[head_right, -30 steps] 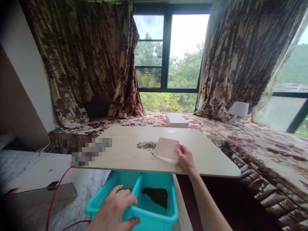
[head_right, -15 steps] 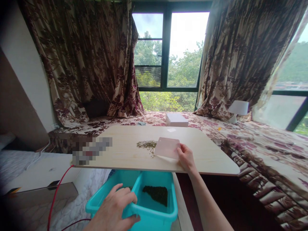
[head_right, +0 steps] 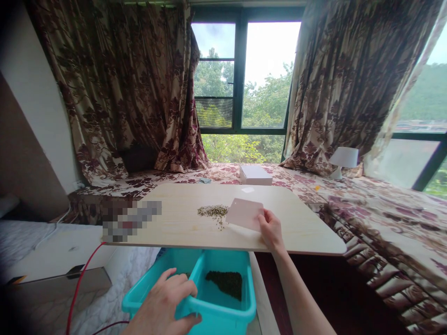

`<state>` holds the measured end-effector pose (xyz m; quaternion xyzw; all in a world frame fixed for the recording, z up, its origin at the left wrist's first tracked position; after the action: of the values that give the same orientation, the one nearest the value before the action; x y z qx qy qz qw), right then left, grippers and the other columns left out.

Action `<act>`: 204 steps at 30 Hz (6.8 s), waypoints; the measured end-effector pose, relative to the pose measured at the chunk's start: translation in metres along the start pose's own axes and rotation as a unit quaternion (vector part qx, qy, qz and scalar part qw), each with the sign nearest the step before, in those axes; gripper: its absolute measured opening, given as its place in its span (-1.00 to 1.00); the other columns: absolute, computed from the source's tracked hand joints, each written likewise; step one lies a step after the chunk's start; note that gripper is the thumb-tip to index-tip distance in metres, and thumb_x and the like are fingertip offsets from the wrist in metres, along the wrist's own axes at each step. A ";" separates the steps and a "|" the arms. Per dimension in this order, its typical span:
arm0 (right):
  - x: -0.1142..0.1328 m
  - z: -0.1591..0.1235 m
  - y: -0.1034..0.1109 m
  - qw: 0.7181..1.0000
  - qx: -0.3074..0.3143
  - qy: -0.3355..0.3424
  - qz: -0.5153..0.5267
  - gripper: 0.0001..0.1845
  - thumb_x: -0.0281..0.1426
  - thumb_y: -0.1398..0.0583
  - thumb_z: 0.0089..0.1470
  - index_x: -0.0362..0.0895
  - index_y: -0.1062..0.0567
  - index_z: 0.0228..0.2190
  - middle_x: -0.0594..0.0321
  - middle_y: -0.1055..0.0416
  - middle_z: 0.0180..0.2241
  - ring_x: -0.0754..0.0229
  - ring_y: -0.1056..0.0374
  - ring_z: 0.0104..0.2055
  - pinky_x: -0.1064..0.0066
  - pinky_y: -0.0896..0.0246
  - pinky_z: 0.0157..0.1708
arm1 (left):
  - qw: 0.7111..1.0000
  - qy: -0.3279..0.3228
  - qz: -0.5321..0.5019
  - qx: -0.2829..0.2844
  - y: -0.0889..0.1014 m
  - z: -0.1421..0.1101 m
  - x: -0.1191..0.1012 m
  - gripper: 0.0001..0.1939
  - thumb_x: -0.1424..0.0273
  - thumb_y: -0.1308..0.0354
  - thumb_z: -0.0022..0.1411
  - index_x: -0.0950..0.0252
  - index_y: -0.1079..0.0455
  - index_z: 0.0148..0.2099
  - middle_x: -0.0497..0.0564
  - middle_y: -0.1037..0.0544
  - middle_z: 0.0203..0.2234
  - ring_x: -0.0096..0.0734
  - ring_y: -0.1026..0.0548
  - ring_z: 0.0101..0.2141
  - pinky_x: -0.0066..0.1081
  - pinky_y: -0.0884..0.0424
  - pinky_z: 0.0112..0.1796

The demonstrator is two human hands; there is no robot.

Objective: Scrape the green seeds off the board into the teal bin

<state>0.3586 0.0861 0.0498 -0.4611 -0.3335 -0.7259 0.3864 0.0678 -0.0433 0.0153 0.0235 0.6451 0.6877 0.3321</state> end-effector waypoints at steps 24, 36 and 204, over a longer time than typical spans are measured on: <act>-0.002 0.001 0.004 0.999 -0.034 -0.024 -0.018 -0.68 -0.31 -0.14 -0.22 -0.15 -0.54 -0.37 0.21 -0.54 -0.44 0.11 -0.41 -0.38 0.29 -0.32 -0.32 | 1.000 0.016 -0.006 0.010 0.003 0.000 -0.003 -0.78 0.34 -0.29 0.00 0.15 -0.38 -0.26 -0.10 -0.46 -0.36 -0.27 -0.46 -0.22 0.04 -0.09 0.12; 0.000 -0.001 -0.001 1.000 0.016 -0.016 0.016 -0.65 -0.30 -0.17 -0.20 -0.18 -0.55 -0.32 0.16 -0.57 -0.38 0.11 -0.44 -0.36 0.37 -0.31 -0.39 | 0.999 0.037 0.000 0.029 0.005 -0.001 -0.007 -0.77 0.37 -0.31 -0.02 0.17 -0.40 -0.26 -0.08 -0.47 -0.35 -0.26 -0.46 -0.19 0.03 -0.07 0.13; 0.020 -0.020 -0.012 0.998 0.039 -0.011 -0.053 -0.64 -0.28 -0.16 -0.17 -0.19 -0.52 -0.29 0.08 -0.60 -0.39 0.06 -0.51 -0.36 0.35 -0.35 -0.46 | 0.998 0.033 -0.034 -0.034 0.031 -0.010 0.000 -0.82 0.35 -0.29 0.08 0.14 -0.35 -0.26 -0.16 -0.45 -0.37 -0.33 -0.45 -0.25 0.02 -0.04 0.14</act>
<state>0.3348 0.0696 0.0592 -0.4355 -0.3898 -0.7263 0.3617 0.0495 -0.0505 0.0418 -0.0326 0.6327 0.6975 0.3347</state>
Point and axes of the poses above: each hand's wrist, its own z-axis towards the middle knuckle, its own y-axis out of the back of the hand, x = y × z, the point moved 4 cm from there along z, towards the middle knuckle
